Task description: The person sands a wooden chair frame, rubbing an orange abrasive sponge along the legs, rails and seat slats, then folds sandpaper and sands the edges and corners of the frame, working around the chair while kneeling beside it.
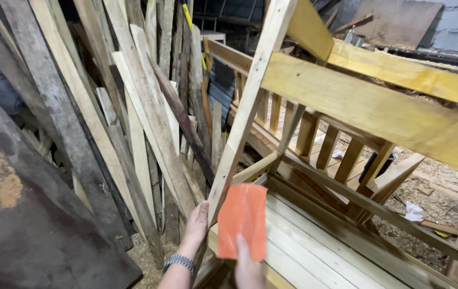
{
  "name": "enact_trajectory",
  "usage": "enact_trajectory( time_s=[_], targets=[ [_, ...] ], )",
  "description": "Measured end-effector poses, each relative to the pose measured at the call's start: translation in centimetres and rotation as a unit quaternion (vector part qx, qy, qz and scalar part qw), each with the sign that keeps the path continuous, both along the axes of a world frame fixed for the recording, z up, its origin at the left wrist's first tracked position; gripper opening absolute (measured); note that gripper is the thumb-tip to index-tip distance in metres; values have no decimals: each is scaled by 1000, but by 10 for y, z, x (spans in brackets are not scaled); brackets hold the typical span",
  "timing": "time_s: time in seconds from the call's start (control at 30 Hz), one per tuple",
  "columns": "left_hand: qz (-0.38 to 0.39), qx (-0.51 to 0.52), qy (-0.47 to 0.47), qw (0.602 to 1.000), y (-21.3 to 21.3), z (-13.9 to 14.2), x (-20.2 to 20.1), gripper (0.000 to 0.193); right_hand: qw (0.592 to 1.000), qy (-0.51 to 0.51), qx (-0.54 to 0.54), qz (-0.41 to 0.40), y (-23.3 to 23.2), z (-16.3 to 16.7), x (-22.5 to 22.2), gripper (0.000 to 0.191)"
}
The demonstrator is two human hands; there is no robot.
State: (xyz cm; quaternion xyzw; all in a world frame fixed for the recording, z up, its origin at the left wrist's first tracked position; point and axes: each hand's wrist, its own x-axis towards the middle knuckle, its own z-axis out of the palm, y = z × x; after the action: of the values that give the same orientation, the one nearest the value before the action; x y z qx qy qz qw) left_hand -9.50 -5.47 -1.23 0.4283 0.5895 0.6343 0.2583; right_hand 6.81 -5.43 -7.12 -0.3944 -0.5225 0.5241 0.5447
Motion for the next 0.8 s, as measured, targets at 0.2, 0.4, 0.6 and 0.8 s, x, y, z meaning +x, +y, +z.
enact_trajectory(
  time_s=[0.2,0.4,0.6,0.8],
  targets=[
    [127,79,23,989,-29,16,26,44,954,197,-147,169,14,-16,56,61],
    [-114,0,-223,968,-44,36,36,40,914,250,-204,247,-6,21,70,59],
    [-220,-11,-530,819,-50,17,45,32,892,310,-111,310,-10,77,70,74],
    [-290,-33,-622,727,-37,-29,66,34,936,226,-147,226,3,69,37,36]
  ],
)
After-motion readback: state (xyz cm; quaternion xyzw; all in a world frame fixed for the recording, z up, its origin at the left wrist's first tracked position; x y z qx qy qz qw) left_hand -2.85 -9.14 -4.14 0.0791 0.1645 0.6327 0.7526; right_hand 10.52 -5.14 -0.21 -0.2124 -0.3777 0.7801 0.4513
